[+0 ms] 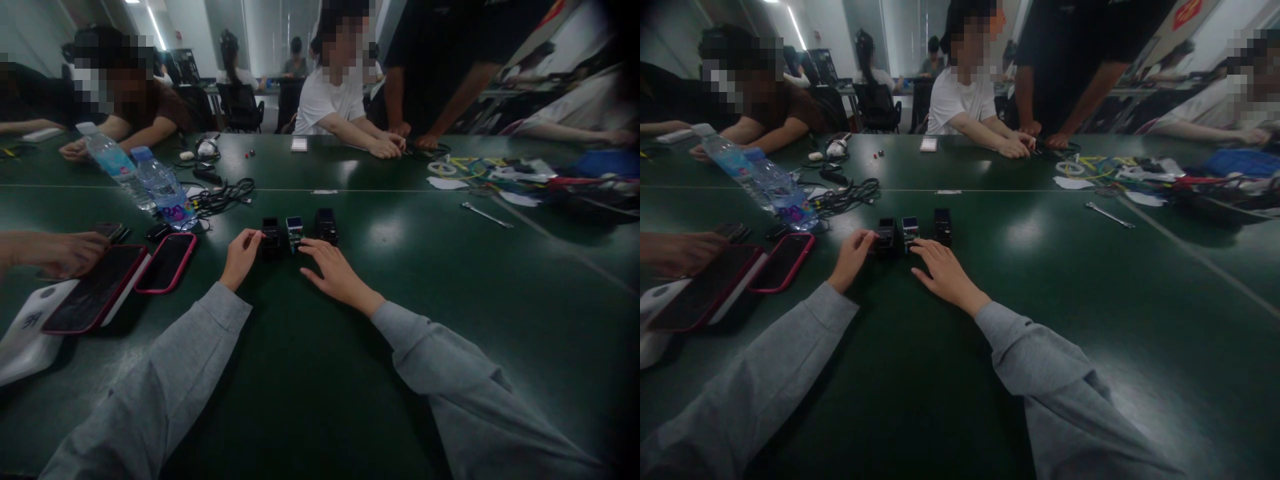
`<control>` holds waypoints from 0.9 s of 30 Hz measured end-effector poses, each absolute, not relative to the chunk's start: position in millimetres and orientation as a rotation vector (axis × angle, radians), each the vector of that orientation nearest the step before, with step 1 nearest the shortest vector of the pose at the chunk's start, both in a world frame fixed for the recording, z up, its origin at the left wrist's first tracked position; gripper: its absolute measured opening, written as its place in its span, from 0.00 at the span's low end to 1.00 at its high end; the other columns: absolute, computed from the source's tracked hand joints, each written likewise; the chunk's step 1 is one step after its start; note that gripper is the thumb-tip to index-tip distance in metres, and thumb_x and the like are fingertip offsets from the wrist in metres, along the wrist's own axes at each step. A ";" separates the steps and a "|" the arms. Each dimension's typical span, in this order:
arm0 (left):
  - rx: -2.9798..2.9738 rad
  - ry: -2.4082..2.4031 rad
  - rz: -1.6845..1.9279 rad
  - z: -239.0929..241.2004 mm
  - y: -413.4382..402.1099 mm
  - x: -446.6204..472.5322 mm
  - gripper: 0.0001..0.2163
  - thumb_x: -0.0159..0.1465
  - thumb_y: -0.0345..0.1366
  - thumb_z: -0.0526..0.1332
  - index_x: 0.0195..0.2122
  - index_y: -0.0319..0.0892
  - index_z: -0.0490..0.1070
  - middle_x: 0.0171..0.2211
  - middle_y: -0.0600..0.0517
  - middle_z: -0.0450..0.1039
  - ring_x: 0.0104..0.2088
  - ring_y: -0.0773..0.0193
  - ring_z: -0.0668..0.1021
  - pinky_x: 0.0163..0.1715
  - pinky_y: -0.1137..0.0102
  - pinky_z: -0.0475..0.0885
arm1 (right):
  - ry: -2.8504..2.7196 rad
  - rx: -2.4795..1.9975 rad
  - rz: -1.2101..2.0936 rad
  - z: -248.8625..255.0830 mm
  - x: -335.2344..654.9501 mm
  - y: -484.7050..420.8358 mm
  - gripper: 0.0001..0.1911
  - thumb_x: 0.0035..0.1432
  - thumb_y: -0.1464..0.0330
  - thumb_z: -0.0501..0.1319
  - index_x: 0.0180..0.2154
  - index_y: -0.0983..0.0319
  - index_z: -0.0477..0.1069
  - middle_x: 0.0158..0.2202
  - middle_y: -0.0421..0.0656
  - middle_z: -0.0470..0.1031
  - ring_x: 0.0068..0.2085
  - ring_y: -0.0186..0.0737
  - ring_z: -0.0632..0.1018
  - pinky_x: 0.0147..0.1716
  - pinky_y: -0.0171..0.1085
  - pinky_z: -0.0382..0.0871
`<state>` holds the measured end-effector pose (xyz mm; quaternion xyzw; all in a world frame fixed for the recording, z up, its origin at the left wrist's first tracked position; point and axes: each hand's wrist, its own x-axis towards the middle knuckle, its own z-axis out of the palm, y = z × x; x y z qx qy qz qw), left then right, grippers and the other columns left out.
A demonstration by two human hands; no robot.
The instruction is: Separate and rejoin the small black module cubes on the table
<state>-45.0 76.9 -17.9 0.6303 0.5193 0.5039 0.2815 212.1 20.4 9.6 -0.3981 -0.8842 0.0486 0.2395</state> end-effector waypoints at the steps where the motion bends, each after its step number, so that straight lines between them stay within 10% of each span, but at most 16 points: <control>1: 1.683 1.387 1.352 -18.4 77.2 -45.0 0.12 0.66 0.45 0.57 0.37 0.42 0.74 0.32 0.52 0.74 0.31 0.64 0.74 0.33 0.70 0.68 | -2.422 -1.089 0.134 9.3 212.3 20.7 0.24 0.68 0.61 0.55 0.62 0.58 0.57 0.65 0.46 0.57 0.65 0.48 0.59 0.61 0.54 0.60; 27: 1.747 1.353 1.330 -15.5 74.1 -44.6 0.12 0.66 0.45 0.57 0.38 0.42 0.75 0.33 0.52 0.75 0.32 0.64 0.75 0.33 0.70 0.69 | -2.453 -1.079 0.064 8.0 212.9 20.7 0.28 0.68 0.63 0.55 0.66 0.59 0.52 0.66 0.46 0.55 0.66 0.48 0.58 0.62 0.53 0.59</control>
